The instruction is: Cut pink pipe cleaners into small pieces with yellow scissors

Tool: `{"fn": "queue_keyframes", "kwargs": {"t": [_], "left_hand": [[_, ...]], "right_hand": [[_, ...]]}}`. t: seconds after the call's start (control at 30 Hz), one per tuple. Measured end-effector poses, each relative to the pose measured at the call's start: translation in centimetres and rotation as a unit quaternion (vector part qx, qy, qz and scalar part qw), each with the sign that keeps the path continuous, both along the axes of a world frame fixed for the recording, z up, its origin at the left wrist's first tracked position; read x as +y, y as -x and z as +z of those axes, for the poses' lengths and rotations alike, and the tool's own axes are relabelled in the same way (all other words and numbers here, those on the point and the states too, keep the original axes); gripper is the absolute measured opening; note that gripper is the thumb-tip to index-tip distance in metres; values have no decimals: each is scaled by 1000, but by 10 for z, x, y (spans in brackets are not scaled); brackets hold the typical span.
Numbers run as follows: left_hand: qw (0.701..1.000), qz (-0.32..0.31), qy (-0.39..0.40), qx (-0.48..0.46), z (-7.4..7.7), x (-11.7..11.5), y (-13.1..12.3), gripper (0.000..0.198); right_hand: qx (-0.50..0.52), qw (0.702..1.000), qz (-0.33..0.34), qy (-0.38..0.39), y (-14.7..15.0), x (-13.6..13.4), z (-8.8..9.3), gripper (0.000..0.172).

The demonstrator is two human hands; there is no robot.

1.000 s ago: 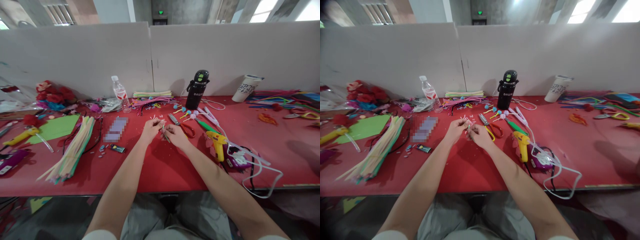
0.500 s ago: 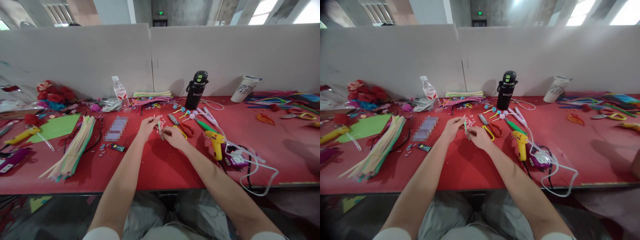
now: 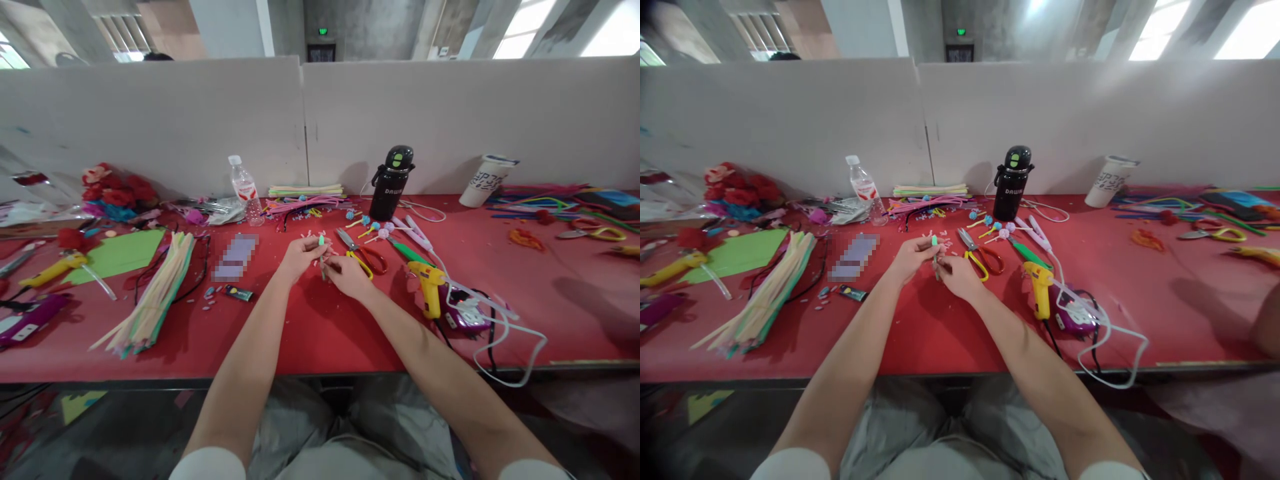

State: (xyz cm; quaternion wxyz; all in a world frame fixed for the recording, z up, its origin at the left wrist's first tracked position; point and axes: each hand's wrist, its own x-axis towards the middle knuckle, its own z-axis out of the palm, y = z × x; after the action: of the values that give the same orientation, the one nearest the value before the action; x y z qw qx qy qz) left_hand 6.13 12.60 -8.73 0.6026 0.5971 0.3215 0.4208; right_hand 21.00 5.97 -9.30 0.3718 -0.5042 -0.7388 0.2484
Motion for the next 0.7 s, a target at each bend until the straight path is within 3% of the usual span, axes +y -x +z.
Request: {"fn": "queue_keyframes", "kwargs": {"t": [0.1, 0.2, 0.3, 0.4, 0.5, 0.7], "left_hand": [[999, 15, -20, 24, -1, 1, -1, 38], [997, 23, -44, 58, 0, -1, -2, 34], [993, 25, -70, 90, 2, -4, -5, 33], [990, 26, -88, 108, 3, -6, -9, 33], [985, 31, -112, 128, 5, -10, -13, 31], [969, 20, -165, 185, 13, -17, -13, 34]], "right_hand": [[-77, 997, -21, -1, -4, -20, 10, 29], [-101, 992, -79, -18, -19, -59, 20, 31], [-103, 975, -197, -20, -52, -104, 19, 32], [-102, 931, -347, -40, -94, -133, 9, 33], [-151, 891, -427, -29, -123, -136, 5, 40], [-290, 874, -374, 113, -120, -108, 19, 41]]}}
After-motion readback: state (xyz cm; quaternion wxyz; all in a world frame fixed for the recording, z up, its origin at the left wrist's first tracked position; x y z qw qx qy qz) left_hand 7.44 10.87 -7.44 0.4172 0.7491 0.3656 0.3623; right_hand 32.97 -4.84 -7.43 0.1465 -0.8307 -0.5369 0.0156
